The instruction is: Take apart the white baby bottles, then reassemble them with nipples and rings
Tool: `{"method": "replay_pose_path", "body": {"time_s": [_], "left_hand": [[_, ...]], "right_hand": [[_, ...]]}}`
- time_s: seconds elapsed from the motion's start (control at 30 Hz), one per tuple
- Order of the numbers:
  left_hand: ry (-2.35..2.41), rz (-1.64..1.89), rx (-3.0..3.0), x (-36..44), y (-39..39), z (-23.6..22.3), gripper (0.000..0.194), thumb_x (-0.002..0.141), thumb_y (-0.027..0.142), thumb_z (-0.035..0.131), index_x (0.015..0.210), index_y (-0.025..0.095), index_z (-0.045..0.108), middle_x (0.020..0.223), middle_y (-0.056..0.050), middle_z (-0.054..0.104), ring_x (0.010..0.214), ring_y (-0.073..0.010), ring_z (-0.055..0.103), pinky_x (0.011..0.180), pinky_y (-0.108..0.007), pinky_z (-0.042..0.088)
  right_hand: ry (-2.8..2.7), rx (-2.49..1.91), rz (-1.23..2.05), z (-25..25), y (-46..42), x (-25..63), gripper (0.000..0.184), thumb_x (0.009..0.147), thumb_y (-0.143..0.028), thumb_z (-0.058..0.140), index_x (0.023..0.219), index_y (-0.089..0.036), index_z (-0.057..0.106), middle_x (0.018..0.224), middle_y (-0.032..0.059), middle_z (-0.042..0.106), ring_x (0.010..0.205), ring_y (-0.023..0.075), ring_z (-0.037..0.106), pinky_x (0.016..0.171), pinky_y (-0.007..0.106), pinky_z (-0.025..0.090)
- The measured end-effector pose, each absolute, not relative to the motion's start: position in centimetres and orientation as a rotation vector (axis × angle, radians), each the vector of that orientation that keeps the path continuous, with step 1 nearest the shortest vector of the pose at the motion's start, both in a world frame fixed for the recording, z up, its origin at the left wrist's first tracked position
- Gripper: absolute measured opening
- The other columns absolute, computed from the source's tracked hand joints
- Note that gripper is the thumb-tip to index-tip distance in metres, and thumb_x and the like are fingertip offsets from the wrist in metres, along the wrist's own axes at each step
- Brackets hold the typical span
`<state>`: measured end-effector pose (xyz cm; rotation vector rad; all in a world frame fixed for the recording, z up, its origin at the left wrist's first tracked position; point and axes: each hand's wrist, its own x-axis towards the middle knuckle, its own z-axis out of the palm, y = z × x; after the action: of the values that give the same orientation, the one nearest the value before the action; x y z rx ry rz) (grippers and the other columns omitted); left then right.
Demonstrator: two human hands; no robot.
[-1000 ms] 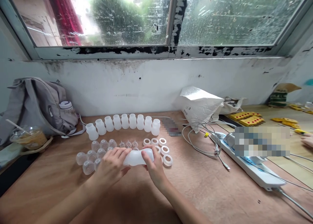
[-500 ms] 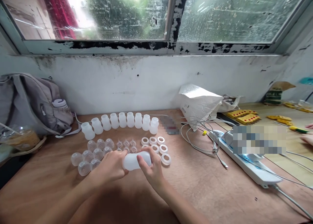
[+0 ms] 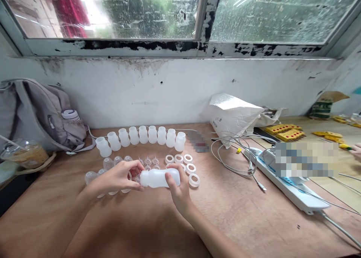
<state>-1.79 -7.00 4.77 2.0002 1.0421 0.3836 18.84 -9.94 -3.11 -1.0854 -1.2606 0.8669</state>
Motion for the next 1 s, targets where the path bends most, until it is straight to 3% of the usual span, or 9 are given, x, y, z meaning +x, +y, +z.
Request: {"method": "replay_pose_path", "body": {"time_s": [0.1, 0.2, 0.3, 0.37, 0.47, 0.53, 0.7, 0.9, 1.0], "left_hand": [[1.060, 0.428, 2.058, -1.6, -6.9, 4.5, 0.036, 0.066, 0.044, 0.066, 0.091, 0.018, 0.059, 0.070, 0.001, 0.062, 0.062, -0.0134, 0.054, 0.054, -0.021, 0.037], [1.097, 0.413, 2.113, -1.3, -7.1, 4.3, 0.033, 0.079, 0.048, 0.051, 0.084, 0.018, 0.061, 0.066, 0.001, 0.063, 0.056, -0.0117, 0.052, 0.052, -0.021, 0.035], [1.141, 0.422, 2.115, -1.0, -7.3, 4.1, 0.051, 0.088, 0.050, 0.028, 0.066, 0.016, 0.059, 0.060, -0.001, 0.062, 0.053, -0.0117, 0.052, 0.052, -0.022, 0.035], [1.196, 0.467, 2.123, -0.9, -7.4, 4.1, 0.054, 0.089, 0.051, 0.023, 0.067, 0.017, 0.058, 0.060, -0.001, 0.061, 0.054, -0.0127, 0.053, 0.054, -0.023, 0.036], [1.220, 0.521, 2.103, -0.9, -7.3, 4.2, 0.041, 0.085, 0.053, 0.035, 0.096, 0.019, 0.055, 0.074, 0.000, 0.063, 0.059, -0.0140, 0.056, 0.054, -0.024, 0.038], [1.175, 0.541, 2.081, -1.0, -7.3, 4.3, 0.038, 0.081, 0.050, 0.046, 0.105, 0.021, 0.049, 0.083, -0.001, 0.063, 0.062, -0.0143, 0.057, 0.055, -0.024, 0.040], [1.219, 0.565, 2.156, -1.1, -7.3, 4.4, 0.023, 0.085, 0.041, 0.043, 0.093, 0.022, 0.054, 0.072, 0.002, 0.062, 0.062, -0.0136, 0.055, 0.058, -0.024, 0.038], [1.287, 0.439, 2.141, -1.1, -7.2, 3.8, 0.051, 0.090, 0.047, 0.023, 0.060, 0.019, 0.054, 0.053, 0.001, 0.056, 0.050, -0.0127, 0.051, 0.052, -0.024, 0.035], [1.333, 0.497, 2.133, -1.3, -7.2, 4.1, 0.044, 0.088, 0.049, 0.029, 0.072, 0.020, 0.058, 0.060, 0.001, 0.060, 0.054, -0.0134, 0.053, 0.053, -0.024, 0.035]], "right_hand": [[-1.136, -1.096, 0.976, -3.1, -9.8, 18.5, 0.025, 0.078, -0.043, 0.053, 0.088, -0.021, 0.050, 0.077, 0.0010, 0.052, 0.055, 0.0118, 0.052, 0.035, 0.017, 0.040], [-1.070, -1.104, 0.993, -2.8, -9.7, 18.3, 0.026, 0.077, -0.045, 0.053, 0.085, -0.020, 0.050, 0.071, -0.0008, 0.051, 0.049, 0.0094, 0.050, 0.033, 0.016, 0.037], [-1.052, -1.073, 1.006, -2.6, -9.5, 18.3, 0.025, 0.077, -0.045, 0.052, 0.084, -0.020, 0.050, 0.065, -0.0027, 0.050, 0.043, 0.0078, 0.047, 0.031, 0.016, 0.034], [-1.026, -1.055, 1.042, -2.7, -9.2, 18.3, 0.025, 0.078, -0.044, 0.052, 0.084, -0.020, 0.050, 0.065, -0.0029, 0.050, 0.040, 0.0071, 0.044, 0.030, 0.017, 0.032], [-0.961, -1.039, 1.111, -2.7, -8.8, 18.5, 0.024, 0.078, -0.043, 0.051, 0.083, -0.019, 0.049, 0.065, -0.0026, 0.051, 0.037, 0.0066, 0.042, 0.030, 0.018, 0.030], [-0.931, -1.031, 1.135, -2.8, -8.6, 18.5, 0.024, 0.078, -0.043, 0.052, 0.082, -0.019, 0.049, 0.063, -0.0029, 0.051, 0.037, 0.0069, 0.042, 0.030, 0.018, 0.029], [-0.910, -1.005, 1.154, -2.8, -8.5, 18.6, 0.024, 0.077, -0.043, 0.053, 0.080, -0.020, 0.049, 0.057, -0.0050, 0.049, 0.035, 0.0071, 0.042, 0.030, 0.017, 0.028], [-0.888, -0.996, 1.233, -2.9, -8.5, 18.6, 0.026, 0.077, -0.043, 0.053, 0.080, -0.018, 0.050, 0.057, -0.0041, 0.049, 0.035, 0.0071, 0.042, 0.029, 0.016, 0.027], [-0.867, -0.989, 1.257, -3.0, -8.4, 18.7, 0.025, 0.078, -0.043, 0.052, 0.080, -0.018, 0.050, 0.058, -0.0038, 0.050, 0.035, 0.0068, 0.042, 0.029, 0.016, 0.027]]}}
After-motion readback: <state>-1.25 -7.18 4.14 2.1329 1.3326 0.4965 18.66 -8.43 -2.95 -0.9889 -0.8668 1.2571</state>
